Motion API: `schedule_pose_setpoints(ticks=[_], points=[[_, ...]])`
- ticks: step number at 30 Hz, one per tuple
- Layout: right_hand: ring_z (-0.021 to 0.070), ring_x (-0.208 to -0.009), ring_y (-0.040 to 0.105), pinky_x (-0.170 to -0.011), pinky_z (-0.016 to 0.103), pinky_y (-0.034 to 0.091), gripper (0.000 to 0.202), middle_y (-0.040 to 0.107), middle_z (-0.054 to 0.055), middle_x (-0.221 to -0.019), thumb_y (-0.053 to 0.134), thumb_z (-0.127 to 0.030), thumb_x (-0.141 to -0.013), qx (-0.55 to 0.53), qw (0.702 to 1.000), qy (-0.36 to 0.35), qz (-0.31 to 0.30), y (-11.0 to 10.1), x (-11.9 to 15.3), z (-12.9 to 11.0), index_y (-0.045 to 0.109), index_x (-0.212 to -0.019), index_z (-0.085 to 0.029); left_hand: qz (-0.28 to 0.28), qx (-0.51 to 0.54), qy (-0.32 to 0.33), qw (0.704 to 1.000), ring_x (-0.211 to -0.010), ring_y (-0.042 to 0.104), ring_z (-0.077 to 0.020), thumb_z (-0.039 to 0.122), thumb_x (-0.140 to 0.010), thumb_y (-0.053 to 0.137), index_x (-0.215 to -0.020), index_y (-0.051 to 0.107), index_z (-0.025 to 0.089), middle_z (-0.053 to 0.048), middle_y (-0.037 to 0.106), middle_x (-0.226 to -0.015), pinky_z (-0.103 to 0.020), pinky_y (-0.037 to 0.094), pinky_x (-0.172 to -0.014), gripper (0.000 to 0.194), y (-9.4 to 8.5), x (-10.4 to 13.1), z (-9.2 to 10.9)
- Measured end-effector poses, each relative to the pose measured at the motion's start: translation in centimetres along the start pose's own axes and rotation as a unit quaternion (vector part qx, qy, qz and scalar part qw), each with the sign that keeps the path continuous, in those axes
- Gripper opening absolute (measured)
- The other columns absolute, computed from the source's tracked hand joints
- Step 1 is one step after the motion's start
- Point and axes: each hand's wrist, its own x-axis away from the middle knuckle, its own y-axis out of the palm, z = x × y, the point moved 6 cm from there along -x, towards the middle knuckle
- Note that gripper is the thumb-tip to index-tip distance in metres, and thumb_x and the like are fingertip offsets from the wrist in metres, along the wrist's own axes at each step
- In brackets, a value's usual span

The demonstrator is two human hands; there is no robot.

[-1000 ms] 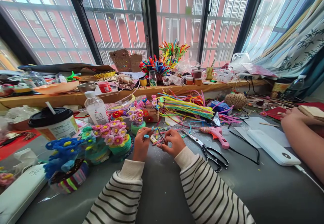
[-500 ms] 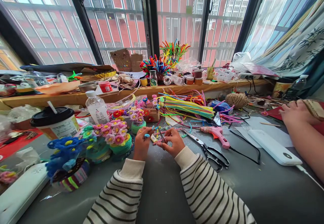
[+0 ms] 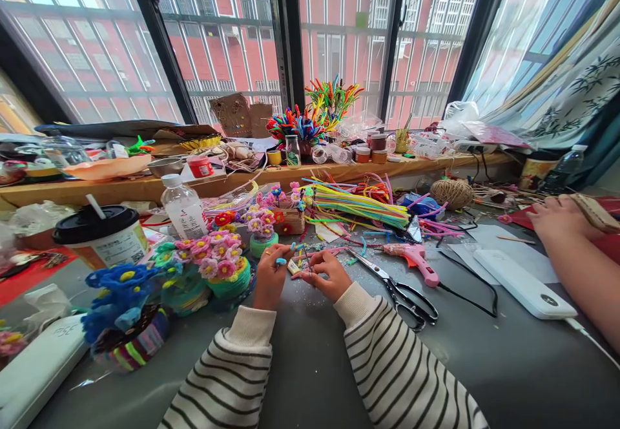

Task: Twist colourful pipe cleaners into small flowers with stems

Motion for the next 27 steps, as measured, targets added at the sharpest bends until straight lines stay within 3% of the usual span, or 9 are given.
schedule_pose_setpoints(ticks=[6, 14, 22, 27], points=[[0.0203, -0.084, 0.045, -0.075, 0.035, 0.038, 0.029, 0.045, 0.007, -0.082, 0.055, -0.044, -0.062, 0.109, 0.992, 0.020, 0.066, -0.8, 0.1, 0.6, 0.045, -0.055, -0.017, 0.005, -0.022, 0.010, 1.000, -0.069, 0.047, -0.0138, 0.023, -0.071, 0.048, -0.076, 0.061, 0.019, -0.001, 0.058, -0.070, -0.026, 0.036, -0.065, 0.015, 0.0, 0.0, 0.2], [0.0202, -0.079, 0.045, -0.072, 0.035, 0.038, 0.030, 0.046, 0.006, -0.079, 0.058, -0.045, -0.058, 0.181, 0.978, 0.031, 0.100, -1.5, 0.3, 1.6, 0.046, -0.057, -0.018, 0.019, -0.068, 0.024, 0.997, -0.069, 0.047, -0.0146, 0.024, -0.071, 0.048, -0.077, 0.062, 0.021, -0.002, 0.058, -0.070, -0.026, 0.037, -0.065, 0.016, -0.1, 0.2, 0.4], [0.0163, -0.067, 0.048, -0.064, 0.029, 0.039, 0.027, 0.049, 0.002, -0.065, 0.058, -0.042, -0.061, 0.168, 0.983, 0.050, 0.053, -1.1, 0.1, 1.6, 0.050, -0.049, -0.019, 0.060, -0.084, 0.020, 0.994, -0.067, 0.048, -0.0152, 0.025, -0.070, 0.048, -0.075, 0.063, 0.021, -0.003, 0.059, -0.068, -0.027, 0.036, -0.065, 0.016, -0.6, 0.1, 0.1], [0.0153, -0.064, 0.048, -0.062, 0.028, 0.039, 0.028, 0.050, 0.001, -0.061, 0.057, -0.042, -0.061, 0.149, 0.986, 0.039, 0.062, -1.0, 0.1, 1.1, 0.048, -0.049, -0.018, 0.050, -0.062, 0.006, 0.997, -0.067, 0.048, -0.0145, 0.026, -0.070, 0.048, -0.076, 0.063, 0.020, -0.002, 0.059, -0.069, -0.027, 0.037, -0.065, 0.016, -0.6, 0.0, -0.1]])
